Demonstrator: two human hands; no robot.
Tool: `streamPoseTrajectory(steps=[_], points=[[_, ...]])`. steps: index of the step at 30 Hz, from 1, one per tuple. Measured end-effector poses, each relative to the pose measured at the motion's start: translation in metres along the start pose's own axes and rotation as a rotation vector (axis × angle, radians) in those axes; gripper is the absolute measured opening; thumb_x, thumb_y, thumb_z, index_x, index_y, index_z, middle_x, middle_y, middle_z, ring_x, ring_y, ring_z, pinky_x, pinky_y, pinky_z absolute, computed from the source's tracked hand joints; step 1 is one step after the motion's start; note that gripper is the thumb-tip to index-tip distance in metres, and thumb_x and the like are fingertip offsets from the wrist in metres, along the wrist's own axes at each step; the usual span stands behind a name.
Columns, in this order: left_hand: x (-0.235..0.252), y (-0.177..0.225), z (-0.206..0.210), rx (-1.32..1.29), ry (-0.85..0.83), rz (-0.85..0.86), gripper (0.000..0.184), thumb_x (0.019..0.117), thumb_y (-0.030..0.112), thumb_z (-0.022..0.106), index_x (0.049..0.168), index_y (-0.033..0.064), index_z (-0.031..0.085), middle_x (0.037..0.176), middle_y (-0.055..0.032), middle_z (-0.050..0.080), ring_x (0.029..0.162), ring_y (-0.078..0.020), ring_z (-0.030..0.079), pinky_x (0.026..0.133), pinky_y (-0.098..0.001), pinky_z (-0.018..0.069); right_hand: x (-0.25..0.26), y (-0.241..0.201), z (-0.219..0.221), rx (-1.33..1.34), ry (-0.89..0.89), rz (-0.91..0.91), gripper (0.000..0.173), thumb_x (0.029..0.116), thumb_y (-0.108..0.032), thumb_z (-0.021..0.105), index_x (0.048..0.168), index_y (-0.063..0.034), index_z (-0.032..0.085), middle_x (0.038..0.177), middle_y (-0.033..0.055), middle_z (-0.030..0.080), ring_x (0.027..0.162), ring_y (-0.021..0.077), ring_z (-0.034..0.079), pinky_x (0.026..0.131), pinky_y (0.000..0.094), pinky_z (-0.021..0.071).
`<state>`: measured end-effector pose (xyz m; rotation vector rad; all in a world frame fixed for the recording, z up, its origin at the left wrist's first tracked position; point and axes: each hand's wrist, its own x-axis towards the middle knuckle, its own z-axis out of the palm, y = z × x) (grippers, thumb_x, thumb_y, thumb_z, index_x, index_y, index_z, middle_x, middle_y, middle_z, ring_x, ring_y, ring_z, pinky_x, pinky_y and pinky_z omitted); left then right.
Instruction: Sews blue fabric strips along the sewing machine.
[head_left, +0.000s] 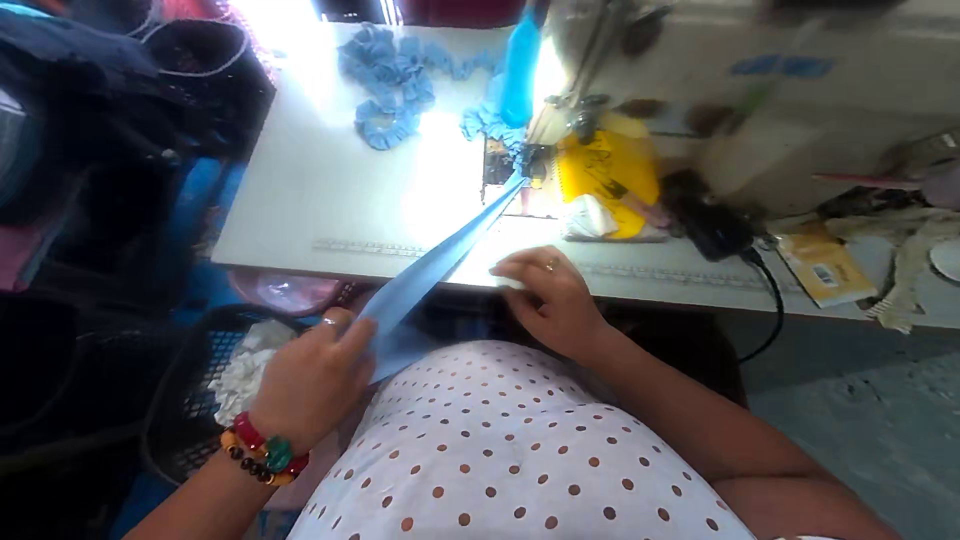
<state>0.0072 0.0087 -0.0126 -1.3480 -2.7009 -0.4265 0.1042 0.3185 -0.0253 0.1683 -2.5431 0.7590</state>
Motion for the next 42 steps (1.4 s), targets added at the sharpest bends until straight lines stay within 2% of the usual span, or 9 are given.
streamPoseTrajectory(steps=[3, 9, 17, 21, 24, 26, 29, 35, 42], points=[[-0.005, -0.001, -0.006, -0.026, 0.155, 0.039, 0.027, 0.0967, 0.022, 0.052, 0.088, 0.0032, 0.069, 0.095, -0.0182, 0.07, 0.067, -0.0306, 0.068, 0.051, -0.0429, 0.0528, 0.02, -0.015, 0.007, 0.0, -0.054, -0.116, 0.023, 0.0941, -0.018, 0.065, 0.112, -0.0098, 0.077, 0.114, 0.0102, 0.071, 0.108, 0.0266, 0.065, 0.092, 0.0412, 0.0543], [-0.01, 0.005, -0.022, -0.137, 0.354, 0.147, 0.028, 0.1017, 0.021, 0.058, 0.081, 0.0035, 0.063, 0.084, -0.0156, 0.068, 0.076, -0.0231, 0.066, 0.064, -0.0309, 0.0525, 0.059, -0.049, 0.018, 0.07, -0.178, -0.328, 0.028, 0.0964, -0.022, 0.066, 0.12, -0.0108, 0.075, 0.129, 0.0117, 0.069, 0.132, 0.0317, 0.058, 0.115, 0.0505, 0.0428], [-0.004, 0.011, -0.035, -0.228, 0.383, 0.368, 0.022, 0.1029, 0.018, 0.061, 0.085, 0.0041, 0.061, 0.085, -0.014, 0.067, 0.078, -0.0233, 0.065, 0.068, -0.0316, 0.0523, 0.068, -0.074, 0.004, -0.062, -0.218, -0.514, 0.017, 0.0966, -0.008, 0.063, 0.1, -0.0125, 0.079, 0.094, 0.0048, 0.075, 0.089, 0.0221, 0.069, 0.078, 0.0392, 0.0533], [0.008, 0.031, -0.044, -0.528, 0.203, 0.514, 0.026, 0.1054, 0.028, 0.056, 0.088, 0.0087, 0.061, 0.089, -0.0086, 0.066, 0.085, -0.017, 0.063, 0.075, -0.0267, 0.0506, 0.031, -0.085, -0.03, -0.199, -0.188, -0.514, 0.021, 0.1, -0.005, 0.055, 0.101, -0.0051, 0.076, 0.091, 0.0096, 0.075, 0.082, 0.024, 0.072, 0.072, 0.0379, 0.0585], [0.019, 0.035, -0.029, -0.943, -0.202, 0.414, 0.042, 0.1015, 0.047, 0.059, 0.116, 0.0079, 0.057, 0.092, -0.0003, 0.063, 0.085, 0.0004, 0.06, 0.075, -0.0127, 0.0505, -0.011, -0.069, -0.047, -0.138, -0.252, -0.403, 0.021, 0.1024, -0.005, 0.052, 0.105, -0.007, 0.073, 0.097, 0.0105, 0.077, 0.092, 0.0251, 0.075, 0.08, 0.0386, 0.0614], [0.026, 0.023, -0.006, -1.126, -0.45, 0.29, 0.051, 0.0995, 0.052, 0.06, 0.13, 0.0107, 0.053, 0.091, 0.0048, 0.062, 0.081, 0.0035, 0.06, 0.072, -0.0138, 0.0521, -0.032, -0.054, -0.054, -0.075, -0.293, -0.326, 0.022, 0.1024, -0.007, 0.053, 0.105, -0.0107, 0.074, 0.099, 0.0088, 0.077, 0.096, 0.0225, 0.075, 0.082, 0.036, 0.0612], [0.033, 0.005, 0.016, -1.091, -0.62, 0.124, 0.042, 0.0982, 0.05, 0.061, 0.122, 0.0148, 0.063, 0.086, 0.0085, 0.064, 0.075, 0.0038, 0.059, 0.067, -0.0156, 0.0506, -0.048, -0.037, -0.052, -0.02, -0.305, -0.254, 0.022, 0.1019, -0.01, 0.055, 0.103, -0.0128, 0.076, 0.098, 0.0078, 0.078, 0.092, 0.0196, 0.075, 0.077, 0.0323, 0.0598], [0.039, -0.011, 0.02, -1.05, -0.639, 0.014, 0.035, 0.093, 0.049, 0.067, 0.098, 0.0143, 0.069, 0.084, 0.0115, 0.065, 0.075, 0.0073, 0.061, 0.067, -0.0133, 0.0517, -0.039, 0.001, -0.032, -0.102, -0.277, -0.296, 0.022, 0.1022, -0.005, 0.053, 0.102, -0.0074, 0.075, 0.097, 0.0113, 0.078, 0.095, 0.0244, 0.076, 0.083, 0.0381, 0.062], [0.03, -0.031, 0.031, -1.081, -0.563, 0.132, 0.032, 0.0927, 0.043, 0.071, 0.108, 0.0148, 0.073, 0.111, 0.0068, 0.067, 0.11, 0.0023, 0.059, 0.098, -0.0213, 0.0495, -0.006, 0.049, -0.021, -0.192, -0.173, -0.317, 0.018, 0.0969, -0.004, 0.06, 0.095, -0.0061, 0.078, 0.093, 0.0107, 0.077, 0.092, 0.0222, 0.076, 0.089, 0.0389, 0.0616]])
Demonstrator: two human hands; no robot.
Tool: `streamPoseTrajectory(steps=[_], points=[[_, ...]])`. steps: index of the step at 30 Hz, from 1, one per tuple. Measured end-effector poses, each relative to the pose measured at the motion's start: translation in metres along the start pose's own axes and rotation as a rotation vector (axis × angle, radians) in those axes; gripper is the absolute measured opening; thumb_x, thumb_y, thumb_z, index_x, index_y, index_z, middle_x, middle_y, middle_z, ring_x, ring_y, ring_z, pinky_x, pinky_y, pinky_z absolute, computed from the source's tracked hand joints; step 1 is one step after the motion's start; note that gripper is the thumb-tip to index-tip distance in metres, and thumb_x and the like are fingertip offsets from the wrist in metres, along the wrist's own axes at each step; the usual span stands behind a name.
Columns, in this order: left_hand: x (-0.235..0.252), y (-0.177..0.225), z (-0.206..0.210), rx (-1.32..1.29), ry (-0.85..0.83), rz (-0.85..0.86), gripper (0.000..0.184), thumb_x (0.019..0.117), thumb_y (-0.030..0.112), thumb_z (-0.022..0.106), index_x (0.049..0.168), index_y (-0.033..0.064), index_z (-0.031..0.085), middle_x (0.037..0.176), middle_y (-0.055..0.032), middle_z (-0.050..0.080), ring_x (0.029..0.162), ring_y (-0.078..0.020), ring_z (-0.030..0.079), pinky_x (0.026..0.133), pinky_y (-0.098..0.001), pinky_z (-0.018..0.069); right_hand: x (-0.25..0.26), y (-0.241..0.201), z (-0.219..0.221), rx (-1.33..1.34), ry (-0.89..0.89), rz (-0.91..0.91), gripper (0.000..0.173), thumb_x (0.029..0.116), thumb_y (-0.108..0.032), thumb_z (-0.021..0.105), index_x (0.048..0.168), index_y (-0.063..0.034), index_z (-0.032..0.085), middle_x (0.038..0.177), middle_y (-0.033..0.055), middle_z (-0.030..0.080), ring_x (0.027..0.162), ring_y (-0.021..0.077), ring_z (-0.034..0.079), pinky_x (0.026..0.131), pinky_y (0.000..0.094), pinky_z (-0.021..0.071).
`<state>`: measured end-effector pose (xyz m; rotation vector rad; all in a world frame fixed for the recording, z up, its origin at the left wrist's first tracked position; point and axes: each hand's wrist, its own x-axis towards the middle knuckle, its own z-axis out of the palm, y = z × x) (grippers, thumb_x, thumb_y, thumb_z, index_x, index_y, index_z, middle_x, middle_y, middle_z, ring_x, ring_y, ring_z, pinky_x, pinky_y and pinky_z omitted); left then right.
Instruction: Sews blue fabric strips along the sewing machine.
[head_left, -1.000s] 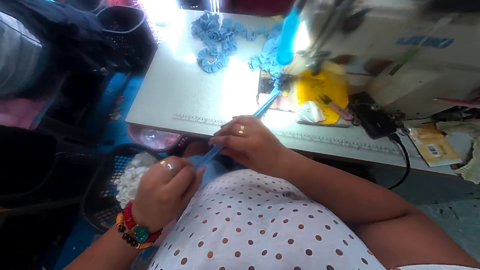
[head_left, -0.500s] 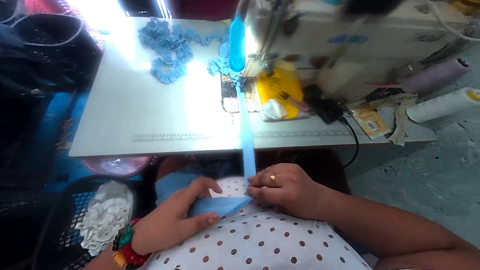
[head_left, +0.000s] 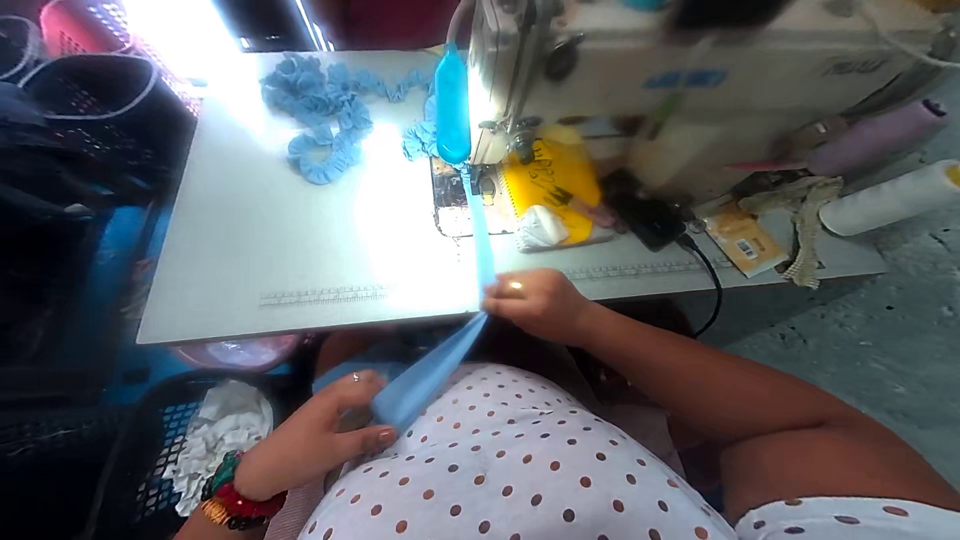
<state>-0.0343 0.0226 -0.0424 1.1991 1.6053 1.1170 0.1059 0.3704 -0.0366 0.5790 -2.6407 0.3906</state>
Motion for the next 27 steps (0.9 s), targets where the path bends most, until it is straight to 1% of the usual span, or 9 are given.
streamPoseTrajectory(steps=[3, 5, 10, 12, 15, 17, 19, 23, 27], points=[[-0.005, 0.005, -0.003, -0.093, 0.091, -0.005, 0.03, 0.0934, 0.042, 0.071, 0.112, 0.0183, 0.072, 0.112, 0.0111, 0.071, 0.11, 0.0013, 0.064, 0.102, -0.0252, 0.0518, 0.009, 0.022, 0.006, -0.048, 0.034, 0.018, 0.018, 0.0936, -0.002, 0.061, 0.096, -0.0066, 0.078, 0.096, 0.0125, 0.078, 0.096, 0.0262, 0.077, 0.087, 0.0419, 0.0619], [-0.007, 0.015, -0.005, -0.171, 0.154, -0.008, 0.027, 0.0926, 0.039, 0.073, 0.113, 0.0218, 0.068, 0.104, 0.0127, 0.071, 0.096, 0.0013, 0.067, 0.086, -0.0207, 0.0571, 0.017, 0.036, 0.01, -0.07, 0.065, 0.038, 0.02, 0.0945, -0.001, 0.059, 0.096, -0.0058, 0.078, 0.097, 0.0147, 0.078, 0.095, 0.0291, 0.077, 0.084, 0.0431, 0.0621], [-0.015, 0.038, -0.004, 0.073, 0.3, 0.01, 0.082, 0.0842, 0.045, 0.08, 0.152, 0.0244, 0.039, 0.13, 0.0036, 0.067, 0.109, -0.006, 0.069, 0.089, -0.0246, 0.0601, 0.038, 0.067, 0.014, -0.081, 0.036, 0.169, 0.022, 0.0968, -0.004, 0.057, 0.102, -0.0055, 0.078, 0.104, 0.0171, 0.077, 0.095, 0.0336, 0.076, 0.076, 0.0501, 0.0609], [-0.02, 0.045, 0.005, 0.502, 0.381, -0.038, 0.078, 0.08, 0.054, 0.076, 0.146, 0.0225, 0.048, 0.127, -0.0005, 0.067, 0.104, -0.0115, 0.068, 0.085, -0.0328, 0.0588, 0.045, 0.074, 0.017, -0.116, 0.004, 0.253, 0.023, 0.0987, -0.006, 0.056, 0.105, -0.007, 0.078, 0.108, 0.0164, 0.076, 0.099, 0.0334, 0.075, 0.08, 0.0513, 0.0605], [-0.024, 0.044, 0.014, 0.928, 0.458, -0.059, 0.046, 0.0771, 0.034, 0.072, 0.118, 0.0137, 0.067, 0.101, -0.0163, 0.067, 0.071, -0.0347, 0.069, 0.051, -0.0503, 0.0539, 0.056, 0.08, 0.02, -0.177, -0.061, 0.372, 0.023, 0.099, -0.007, 0.056, 0.108, -0.0074, 0.077, 0.111, 0.018, 0.074, 0.101, 0.0355, 0.073, 0.083, 0.0538, 0.0588], [-0.029, 0.042, 0.014, 1.038, 0.48, -0.096, 0.038, 0.074, 0.019, 0.071, 0.111, 0.0108, 0.07, 0.098, -0.0202, 0.067, 0.067, -0.039, 0.068, 0.046, -0.0523, 0.0513, 0.062, 0.077, 0.02, -0.191, -0.094, 0.397, 0.023, 0.0987, -0.005, 0.056, 0.111, -0.0054, 0.075, 0.114, 0.0195, 0.073, 0.11, 0.0374, 0.071, 0.094, 0.0554, 0.0556], [-0.036, 0.039, 0.013, 1.065, 0.526, -0.077, 0.035, 0.0728, 0.018, 0.065, 0.106, 0.0085, 0.071, 0.099, -0.021, 0.068, 0.068, -0.039, 0.069, 0.047, -0.0517, 0.0514, 0.064, 0.067, 0.02, -0.161, -0.071, 0.394, 0.027, 0.1009, -0.006, 0.054, 0.12, -0.0043, 0.073, 0.126, 0.0192, 0.071, 0.128, 0.0367, 0.063, 0.115, 0.055, 0.0426], [-0.048, 0.041, 0.011, 0.94, 0.644, 0.113, 0.024, 0.094, 0.026, 0.054, 0.101, 0.0091, 0.07, 0.1, -0.015, 0.072, 0.083, -0.0263, 0.07, 0.066, -0.0371, 0.0555, 0.07, 0.011, 0.022, 0.037, 0.109, 0.257, 0.028, 0.0955, -0.014, 0.064, 0.121, -0.0067, 0.074, 0.131, 0.0178, 0.067, 0.129, 0.0368, 0.059, 0.113, 0.0565, 0.0424], [-0.055, 0.054, 0.013, 0.751, 0.72, 0.263, 0.022, 0.1027, 0.025, 0.057, 0.096, 0.0055, 0.066, 0.1, -0.0137, 0.069, 0.096, -0.0144, 0.065, 0.082, -0.0215, 0.0512, 0.091, -0.06, 0.011, 0.267, 0.041, 0.077, 0.036, 0.0928, -0.024, 0.072, 0.126, -0.0102, 0.072, 0.133, 0.0138, 0.067, 0.135, 0.0321, 0.056, 0.118, 0.0571, 0.0372]])
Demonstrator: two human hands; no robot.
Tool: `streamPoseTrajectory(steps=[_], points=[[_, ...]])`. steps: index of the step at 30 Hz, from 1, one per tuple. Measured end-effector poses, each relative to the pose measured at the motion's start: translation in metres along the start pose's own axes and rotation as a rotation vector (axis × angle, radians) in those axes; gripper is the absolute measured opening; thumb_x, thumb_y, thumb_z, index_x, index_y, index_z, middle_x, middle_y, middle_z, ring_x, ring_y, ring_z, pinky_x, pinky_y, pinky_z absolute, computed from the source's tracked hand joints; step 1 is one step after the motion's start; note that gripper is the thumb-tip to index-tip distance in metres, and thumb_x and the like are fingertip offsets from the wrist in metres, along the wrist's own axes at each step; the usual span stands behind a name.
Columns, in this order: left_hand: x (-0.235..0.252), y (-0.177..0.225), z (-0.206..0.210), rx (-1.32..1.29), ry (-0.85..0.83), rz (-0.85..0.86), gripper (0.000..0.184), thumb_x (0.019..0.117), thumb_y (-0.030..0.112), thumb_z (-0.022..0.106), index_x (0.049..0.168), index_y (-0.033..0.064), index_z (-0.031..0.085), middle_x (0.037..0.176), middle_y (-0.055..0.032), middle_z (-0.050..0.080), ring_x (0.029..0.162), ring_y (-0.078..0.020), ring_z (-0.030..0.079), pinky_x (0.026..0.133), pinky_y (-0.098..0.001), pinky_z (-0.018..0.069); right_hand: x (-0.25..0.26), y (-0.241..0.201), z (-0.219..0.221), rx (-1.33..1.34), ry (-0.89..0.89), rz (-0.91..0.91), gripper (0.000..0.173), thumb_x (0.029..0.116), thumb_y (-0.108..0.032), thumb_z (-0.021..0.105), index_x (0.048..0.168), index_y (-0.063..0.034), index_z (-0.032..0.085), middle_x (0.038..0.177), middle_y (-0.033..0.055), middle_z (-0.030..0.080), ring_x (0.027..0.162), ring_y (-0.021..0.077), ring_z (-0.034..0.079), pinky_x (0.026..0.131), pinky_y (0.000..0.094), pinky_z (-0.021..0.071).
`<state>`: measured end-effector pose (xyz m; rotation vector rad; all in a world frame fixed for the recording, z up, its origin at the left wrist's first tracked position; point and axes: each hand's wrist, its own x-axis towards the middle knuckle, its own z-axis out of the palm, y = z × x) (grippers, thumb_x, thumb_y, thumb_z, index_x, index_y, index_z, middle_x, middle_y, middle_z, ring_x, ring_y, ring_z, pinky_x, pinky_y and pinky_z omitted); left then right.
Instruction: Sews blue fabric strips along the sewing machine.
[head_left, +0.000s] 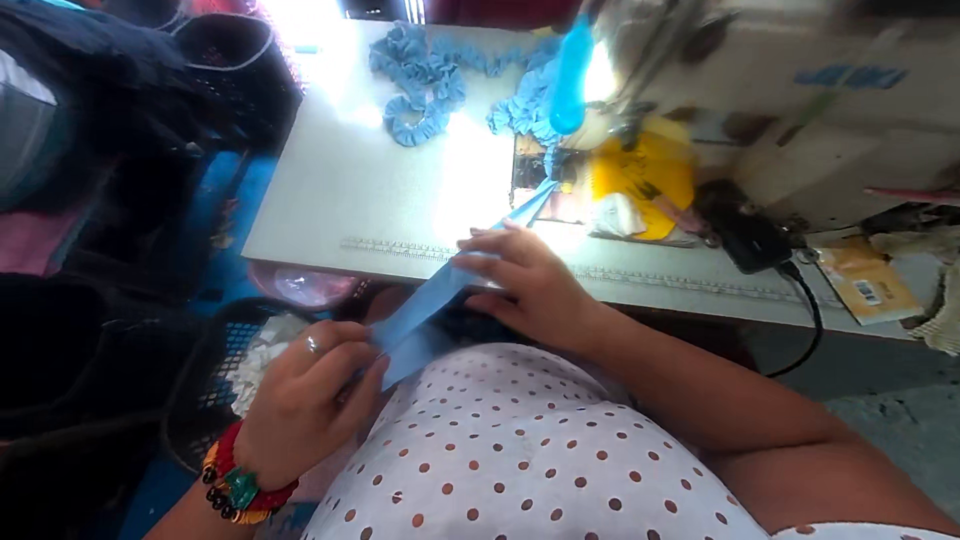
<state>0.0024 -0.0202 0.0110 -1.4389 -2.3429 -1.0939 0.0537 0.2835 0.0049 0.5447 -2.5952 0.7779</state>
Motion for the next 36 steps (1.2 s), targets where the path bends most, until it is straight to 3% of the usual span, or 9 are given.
streamPoseTrajectory(steps=[8, 14, 20, 23, 25, 27, 29, 33, 36], points=[[0.009, 0.017, -0.003, -0.076, 0.107, 0.05, 0.015, 0.0974, 0.015, 0.062, 0.085, 0.0048, 0.063, 0.096, -0.0083, 0.066, 0.092, -0.0088, 0.061, 0.079, -0.0175, 0.0486, 0.03, -0.036, 0.0, 0.003, 0.045, -0.223, 0.014, 0.096, -0.016, 0.067, 0.098, -0.014, 0.081, 0.097, 0.0026, 0.076, 0.096, 0.0185, 0.07, 0.096, 0.0442, 0.0494], [0.013, 0.021, -0.002, -0.146, 0.144, -0.008, 0.019, 0.0966, 0.017, 0.062, 0.082, 0.0056, 0.063, 0.095, -0.0048, 0.066, 0.091, -0.0042, 0.061, 0.075, -0.0155, 0.0491, 0.026, -0.045, -0.008, -0.017, 0.047, -0.204, 0.019, 0.0969, -0.022, 0.067, 0.107, -0.0124, 0.08, 0.099, 0.0034, 0.075, 0.097, 0.0193, 0.068, 0.09, 0.042, 0.0501], [0.017, 0.025, -0.002, -0.202, 0.119, 0.033, 0.016, 0.0976, 0.018, 0.063, 0.086, 0.0069, 0.064, 0.097, -0.0041, 0.067, 0.094, -0.0055, 0.061, 0.08, -0.017, 0.0488, 0.02, -0.05, -0.015, -0.066, 0.066, -0.226, 0.016, 0.0955, -0.011, 0.065, 0.097, -0.0145, 0.081, 0.09, 0.0022, 0.073, 0.091, 0.018, 0.067, 0.087, 0.0402, 0.0483], [0.017, 0.027, -0.003, -0.413, -0.072, 0.012, 0.019, 0.1001, 0.033, 0.065, 0.1, 0.0138, 0.066, 0.105, 0.0024, 0.066, 0.101, -0.0008, 0.061, 0.086, -0.0164, 0.0504, 0.001, -0.062, -0.03, -0.186, 0.06, -0.256, 0.016, 0.0975, -0.008, 0.063, 0.096, -0.0105, 0.079, 0.085, 0.004, 0.073, 0.083, 0.0182, 0.067, 0.085, 0.0406, 0.0498], [0.014, 0.022, 0.003, -0.634, -0.3, -0.043, 0.035, 0.0982, 0.043, 0.066, 0.123, 0.0185, 0.061, 0.109, 0.0088, 0.066, 0.099, 0.0057, 0.061, 0.085, -0.0129, 0.0523, -0.024, -0.069, -0.045, -0.23, 0.01, -0.215, 0.019, 0.1004, -0.006, 0.058, 0.1, -0.0092, 0.077, 0.088, 0.005, 0.075, 0.085, 0.0182, 0.07, 0.087, 0.0388, 0.0535], [0.01, 0.01, 0.013, -0.815, -0.504, -0.104, 0.052, 0.0971, 0.043, 0.068, 0.14, 0.0199, 0.05, 0.106, 0.0095, 0.066, 0.095, 0.0053, 0.062, 0.083, -0.0136, 0.0536, -0.054, -0.067, -0.055, -0.185, -0.054, -0.139, 0.021, 0.1029, -0.007, 0.054, 0.104, -0.0103, 0.075, 0.094, 0.0063, 0.076, 0.088, 0.0197, 0.072, 0.087, 0.0383, 0.0573], [0.007, -0.003, 0.025, -0.867, -0.57, -0.202, 0.057, 0.0972, 0.044, 0.067, 0.145, 0.0212, 0.047, 0.096, 0.01, 0.066, 0.086, 0.0047, 0.063, 0.076, -0.0132, 0.0537, -0.08, -0.06, -0.056, -0.131, -0.093, -0.051, 0.022, 0.103, -0.01, 0.053, 0.105, -0.0131, 0.074, 0.095, 0.0057, 0.076, 0.089, 0.0193, 0.073, 0.082, 0.036, 0.0588], [0.013, -0.017, 0.035, -0.739, -0.68, -0.311, 0.039, 0.0968, 0.048, 0.063, 0.124, 0.0194, 0.065, 0.088, 0.0109, 0.066, 0.077, 0.0068, 0.061, 0.069, -0.0123, 0.0517, -0.106, -0.038, -0.045, -0.054, -0.108, 0.044, 0.022, 0.1028, -0.013, 0.054, 0.102, -0.0142, 0.076, 0.095, 0.0064, 0.077, 0.085, 0.0186, 0.074, 0.071, 0.0333, 0.058], [0.021, -0.023, 0.038, -0.705, -0.832, -0.352, 0.034, 0.0977, 0.049, 0.062, 0.106, 0.0167, 0.068, 0.084, 0.0122, 0.066, 0.075, 0.0078, 0.06, 0.067, -0.0129, 0.0506, -0.111, -0.013, -0.031, -0.098, -0.08, 0.025, 0.023, 0.1032, -0.012, 0.054, 0.101, -0.0107, 0.077, 0.097, 0.0096, 0.078, 0.091, 0.0224, 0.076, 0.078, 0.0378, 0.0612]])
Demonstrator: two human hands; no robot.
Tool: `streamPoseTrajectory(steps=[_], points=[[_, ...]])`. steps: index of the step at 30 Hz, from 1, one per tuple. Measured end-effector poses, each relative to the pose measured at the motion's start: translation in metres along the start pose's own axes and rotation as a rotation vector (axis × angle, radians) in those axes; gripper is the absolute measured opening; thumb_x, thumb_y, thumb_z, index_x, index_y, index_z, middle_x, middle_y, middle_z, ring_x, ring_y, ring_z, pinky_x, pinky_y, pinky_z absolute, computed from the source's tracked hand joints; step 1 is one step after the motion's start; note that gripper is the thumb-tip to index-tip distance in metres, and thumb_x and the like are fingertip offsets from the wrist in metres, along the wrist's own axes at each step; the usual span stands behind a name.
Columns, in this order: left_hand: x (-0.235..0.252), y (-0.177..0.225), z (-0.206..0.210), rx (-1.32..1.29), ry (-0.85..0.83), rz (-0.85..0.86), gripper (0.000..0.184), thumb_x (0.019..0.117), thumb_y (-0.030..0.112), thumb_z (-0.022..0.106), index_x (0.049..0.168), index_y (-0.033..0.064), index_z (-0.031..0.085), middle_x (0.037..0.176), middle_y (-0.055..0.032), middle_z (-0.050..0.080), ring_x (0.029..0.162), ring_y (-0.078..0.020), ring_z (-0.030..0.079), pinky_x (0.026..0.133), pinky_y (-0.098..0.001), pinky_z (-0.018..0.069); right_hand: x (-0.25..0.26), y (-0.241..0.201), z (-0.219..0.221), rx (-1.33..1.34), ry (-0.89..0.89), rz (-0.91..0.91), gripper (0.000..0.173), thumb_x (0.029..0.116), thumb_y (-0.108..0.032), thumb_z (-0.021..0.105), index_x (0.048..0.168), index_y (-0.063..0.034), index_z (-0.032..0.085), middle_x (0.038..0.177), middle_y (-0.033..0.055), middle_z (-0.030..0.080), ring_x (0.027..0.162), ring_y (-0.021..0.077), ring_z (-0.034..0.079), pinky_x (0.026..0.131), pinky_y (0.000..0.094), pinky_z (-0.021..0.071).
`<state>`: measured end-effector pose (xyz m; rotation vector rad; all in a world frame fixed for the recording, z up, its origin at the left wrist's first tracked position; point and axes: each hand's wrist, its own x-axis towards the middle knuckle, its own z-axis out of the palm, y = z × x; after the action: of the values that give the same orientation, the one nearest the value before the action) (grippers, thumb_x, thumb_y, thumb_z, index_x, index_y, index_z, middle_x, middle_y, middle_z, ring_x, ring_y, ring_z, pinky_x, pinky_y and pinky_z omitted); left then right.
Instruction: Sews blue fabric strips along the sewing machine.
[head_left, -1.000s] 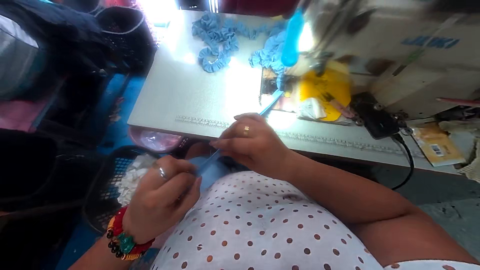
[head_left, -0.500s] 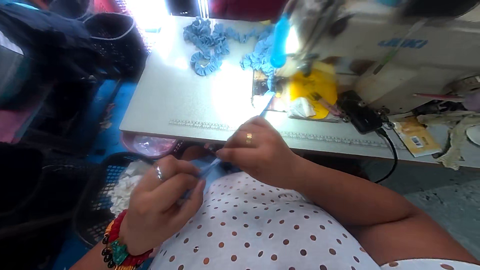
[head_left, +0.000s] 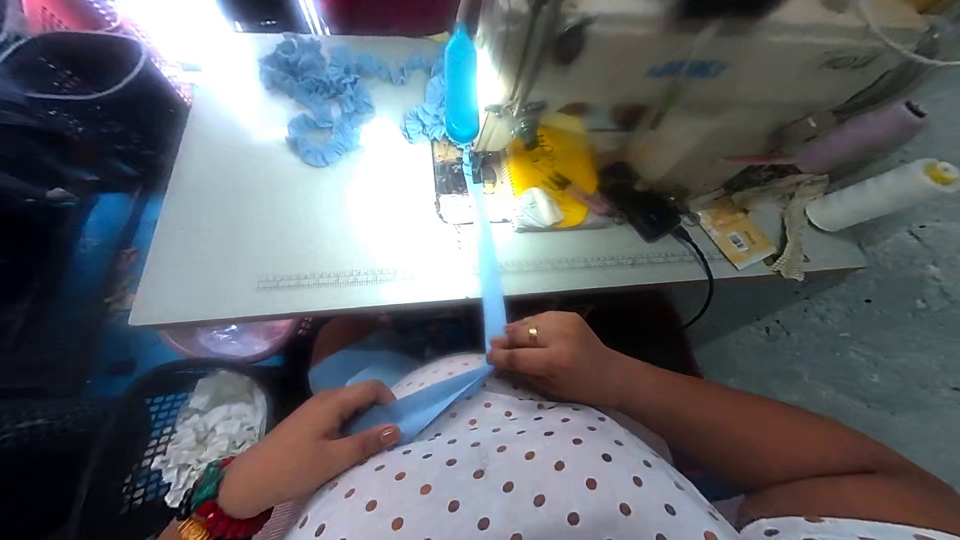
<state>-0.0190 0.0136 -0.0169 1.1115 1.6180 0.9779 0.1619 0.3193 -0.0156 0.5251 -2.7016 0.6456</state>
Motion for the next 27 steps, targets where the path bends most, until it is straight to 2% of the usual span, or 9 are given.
streamPoseTrajectory(steps=[3, 9, 15, 17, 19, 21, 23, 25, 27], points=[[0.003, -0.002, -0.002, 0.001, 0.007, -0.085, 0.031, 0.0949, 0.047, 0.066, 0.101, 0.0164, 0.067, 0.083, 0.0119, 0.064, 0.074, 0.0063, 0.06, 0.067, -0.0147, 0.0509, 0.005, 0.026, 0.012, -0.075, 0.021, -0.026, 0.022, 0.1025, -0.007, 0.054, 0.101, -0.0076, 0.077, 0.096, 0.0104, 0.077, 0.094, 0.0226, 0.076, 0.089, 0.039, 0.0613], [0.0, -0.007, 0.004, -0.044, 0.127, -0.092, 0.036, 0.0926, 0.042, 0.07, 0.112, 0.0118, 0.069, 0.101, 0.0086, 0.07, 0.093, 0.0039, 0.066, 0.084, -0.0188, 0.0562, 0.025, 0.067, 0.011, -0.179, 0.07, -0.042, 0.017, 0.0969, -0.006, 0.061, 0.093, -0.0066, 0.078, 0.094, 0.0112, 0.078, 0.096, 0.0238, 0.077, 0.093, 0.0425, 0.0611], [-0.003, -0.006, -0.001, -0.092, 0.274, 0.046, 0.03, 0.0935, 0.041, 0.07, 0.109, 0.0157, 0.071, 0.101, 0.0116, 0.072, 0.094, 0.003, 0.067, 0.085, -0.0196, 0.0574, 0.051, 0.109, 0.008, -0.259, 0.125, 0.043, 0.019, 0.0952, -0.003, 0.06, 0.096, -0.0066, 0.078, 0.097, 0.0157, 0.077, 0.09, 0.0321, 0.076, 0.076, 0.048, 0.062], [-0.006, 0.001, -0.004, -0.125, 0.31, 0.091, 0.033, 0.0947, 0.039, 0.07, 0.119, 0.017, 0.066, 0.105, 0.0096, 0.071, 0.095, -0.0004, 0.069, 0.083, -0.0213, 0.0587, 0.06, 0.12, 0.008, -0.286, 0.121, 0.061, 0.021, 0.0966, -0.004, 0.058, 0.099, -0.0071, 0.078, 0.102, 0.0157, 0.078, 0.095, 0.0324, 0.076, 0.081, 0.0485, 0.062], [-0.009, 0.011, -0.005, -0.075, 0.381, 0.1, 0.056, 0.0919, 0.04, 0.073, 0.14, 0.0198, 0.052, 0.113, 0.0046, 0.072, 0.096, -0.0053, 0.071, 0.081, -0.024, 0.0613, 0.067, 0.13, 0.008, -0.268, 0.106, 0.124, 0.021, 0.0973, -0.005, 0.058, 0.103, -0.0069, 0.078, 0.107, 0.0162, 0.077, 0.1, 0.0331, 0.075, 0.08, 0.0502, 0.0608], [-0.014, 0.022, -0.002, 0.216, 0.486, 0.078, 0.079, 0.0846, 0.051, 0.076, 0.149, 0.0206, 0.043, 0.119, 0.0047, 0.07, 0.101, -0.0034, 0.069, 0.083, -0.0232, 0.0603, 0.073, 0.137, 0.009, -0.251, 0.108, 0.205, 0.023, 0.0983, -0.006, 0.057, 0.106, -0.0072, 0.078, 0.111, 0.0158, 0.076, 0.105, 0.0321, 0.074, 0.085, 0.0504, 0.0597], [-0.017, 0.03, 0.004, 0.659, 0.596, 0.064, 0.069, 0.0815, 0.055, 0.071, 0.137, 0.015, 0.056, 0.113, -0.0061, 0.071, 0.088, -0.0183, 0.071, 0.068, -0.0374, 0.059, 0.078, 0.141, 0.01, -0.266, 0.121, 0.266, 0.023, 0.099, -0.008, 0.057, 0.108, -0.0083, 0.079, 0.114, 0.0156, 0.076, 0.109, 0.0315, 0.074, 0.089, 0.0499, 0.0593], [-0.016, 0.029, 0.007, 0.962, 0.639, 0.052, 0.042, 0.0805, 0.037, 0.067, 0.115, 0.0125, 0.068, 0.1, -0.0178, 0.067, 0.067, -0.0344, 0.068, 0.047, -0.0484, 0.0506, 0.081, 0.142, 0.01, -0.289, 0.112, 0.29, 0.023, 0.0993, -0.008, 0.057, 0.108, -0.0079, 0.078, 0.114, 0.0159, 0.076, 0.111, 0.0317, 0.073, 0.092, 0.0495, 0.0584], [-0.017, 0.027, 0.005, 1.086, 0.652, 0.036, 0.029, 0.0772, 0.02, 0.065, 0.104, 0.0091, 0.071, 0.098, -0.0226, 0.067, 0.063, -0.0402, 0.066, 0.043, -0.0517, 0.0481, 0.083, 0.139, 0.008, -0.295, 0.078, 0.302, 0.023, 0.0993, -0.006, 0.056, 0.108, -0.0056, 0.078, 0.114, 0.0175, 0.075, 0.115, 0.0337, 0.071, 0.102, 0.0511, 0.0537]])
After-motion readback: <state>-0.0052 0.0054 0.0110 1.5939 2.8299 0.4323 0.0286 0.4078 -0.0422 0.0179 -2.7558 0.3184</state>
